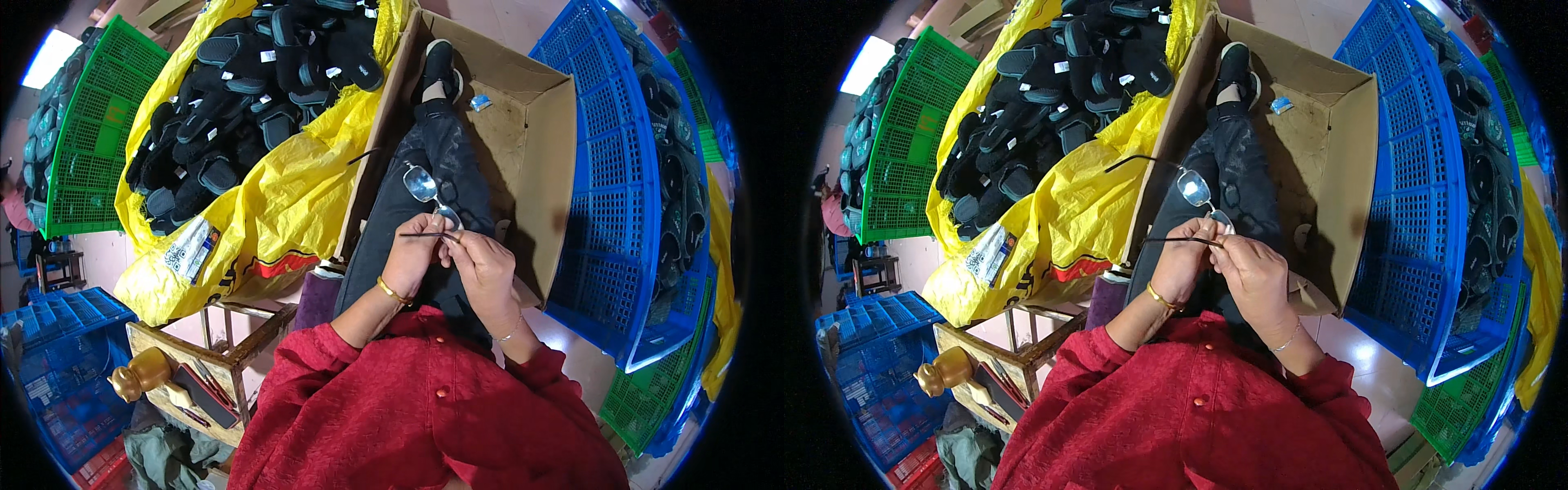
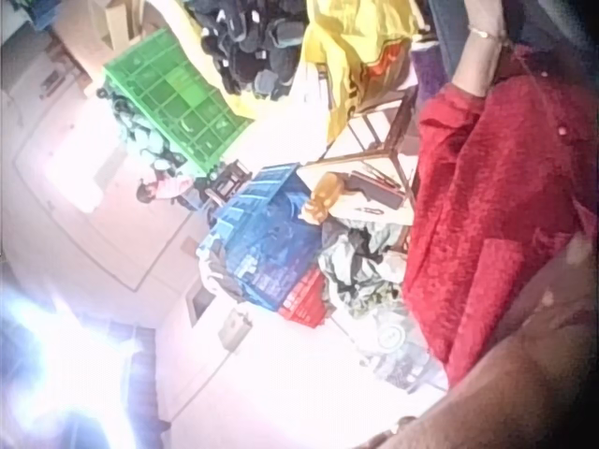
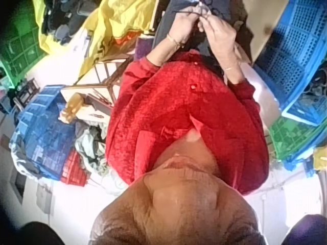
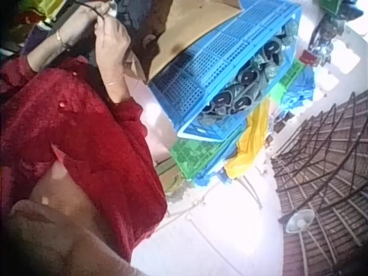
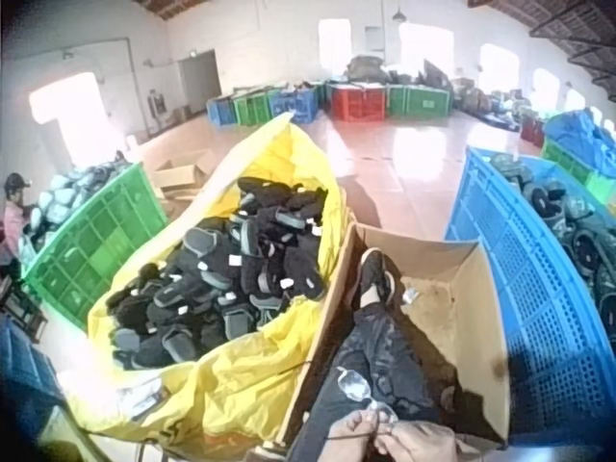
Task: The person trims excess fabric and threads from black slippers using a small blade. They pick up slippers from a yellow sack, trim edges and tags, and place the finished slippers into a blue crate.
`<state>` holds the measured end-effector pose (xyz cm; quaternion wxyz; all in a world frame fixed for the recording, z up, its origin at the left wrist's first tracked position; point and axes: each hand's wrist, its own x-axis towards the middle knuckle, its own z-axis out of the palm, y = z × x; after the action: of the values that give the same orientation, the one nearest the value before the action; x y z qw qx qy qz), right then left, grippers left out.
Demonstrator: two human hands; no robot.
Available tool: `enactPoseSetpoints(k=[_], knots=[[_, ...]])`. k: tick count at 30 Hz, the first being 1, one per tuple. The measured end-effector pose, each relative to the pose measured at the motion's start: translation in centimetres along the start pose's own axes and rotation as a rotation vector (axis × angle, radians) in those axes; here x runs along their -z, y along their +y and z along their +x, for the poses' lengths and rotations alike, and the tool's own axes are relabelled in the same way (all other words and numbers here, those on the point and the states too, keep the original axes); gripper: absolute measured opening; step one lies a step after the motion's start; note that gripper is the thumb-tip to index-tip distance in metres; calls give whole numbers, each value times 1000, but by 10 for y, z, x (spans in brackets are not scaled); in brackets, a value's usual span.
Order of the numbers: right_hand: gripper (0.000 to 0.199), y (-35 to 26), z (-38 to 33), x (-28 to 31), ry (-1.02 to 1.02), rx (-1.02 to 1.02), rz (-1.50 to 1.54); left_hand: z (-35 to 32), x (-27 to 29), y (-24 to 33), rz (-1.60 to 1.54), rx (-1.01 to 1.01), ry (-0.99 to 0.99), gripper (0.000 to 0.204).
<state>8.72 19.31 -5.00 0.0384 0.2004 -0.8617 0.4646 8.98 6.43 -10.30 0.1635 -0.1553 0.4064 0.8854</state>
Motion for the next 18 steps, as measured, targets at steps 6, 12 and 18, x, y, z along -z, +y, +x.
enactPoseSetpoints(k=[6,12,18], knots=[[8,6,4,21,68,-195,131,-12,22,13,371,100,-16,35],[8,6,10,53,-34,-135,162,-14,19,43,578,-497,210,35],[6,-11,15,81,-39,-45,156,-12,-2,86,918,-719,46,14]])
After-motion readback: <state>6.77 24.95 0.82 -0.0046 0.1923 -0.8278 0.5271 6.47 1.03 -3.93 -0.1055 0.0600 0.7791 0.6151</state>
